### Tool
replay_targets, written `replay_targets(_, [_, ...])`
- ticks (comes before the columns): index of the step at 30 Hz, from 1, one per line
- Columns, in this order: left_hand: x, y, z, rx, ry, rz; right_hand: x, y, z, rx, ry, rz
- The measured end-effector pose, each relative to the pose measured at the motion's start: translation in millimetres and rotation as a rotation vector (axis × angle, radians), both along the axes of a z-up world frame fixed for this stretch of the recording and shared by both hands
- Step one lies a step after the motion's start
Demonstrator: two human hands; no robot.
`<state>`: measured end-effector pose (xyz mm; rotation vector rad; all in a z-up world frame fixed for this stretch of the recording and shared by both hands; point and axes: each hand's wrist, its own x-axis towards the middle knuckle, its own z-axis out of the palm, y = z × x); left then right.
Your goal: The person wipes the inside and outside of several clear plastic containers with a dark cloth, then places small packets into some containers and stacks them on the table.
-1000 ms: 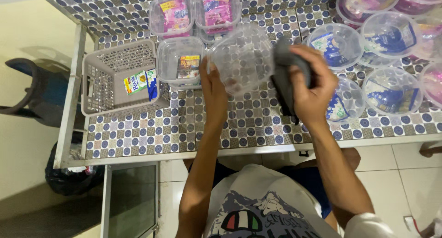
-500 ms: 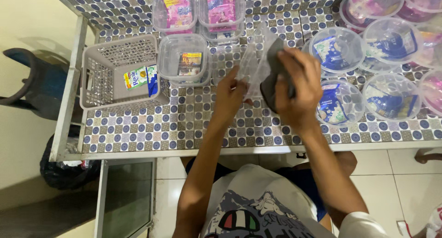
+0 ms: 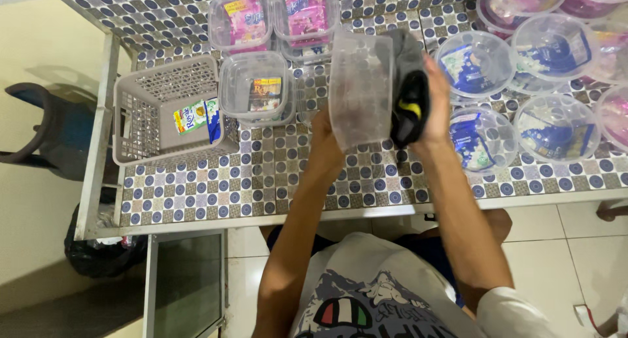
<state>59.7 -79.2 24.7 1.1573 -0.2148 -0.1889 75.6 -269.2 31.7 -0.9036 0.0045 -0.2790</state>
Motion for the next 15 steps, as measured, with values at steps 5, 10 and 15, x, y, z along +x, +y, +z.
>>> replay_targets(5, [20.3, -14.9, -11.0, 0.148, -0.211, 0.224, -14.5, 12.4, -62.5, 0.391, 0.113, 0.191])
replay_targets(10, [76.3, -20.6, -12.9, 0.436, -0.206, 0.285, -47.8, -3.6, -66.0, 0.303, 0.279, 0.171])
replay_targets(15, [169.7, -50.8, -27.2, 0.900, -0.638, 0.424, -82.2, -16.8, -55.3, 0.374, 0.296, 0.104])
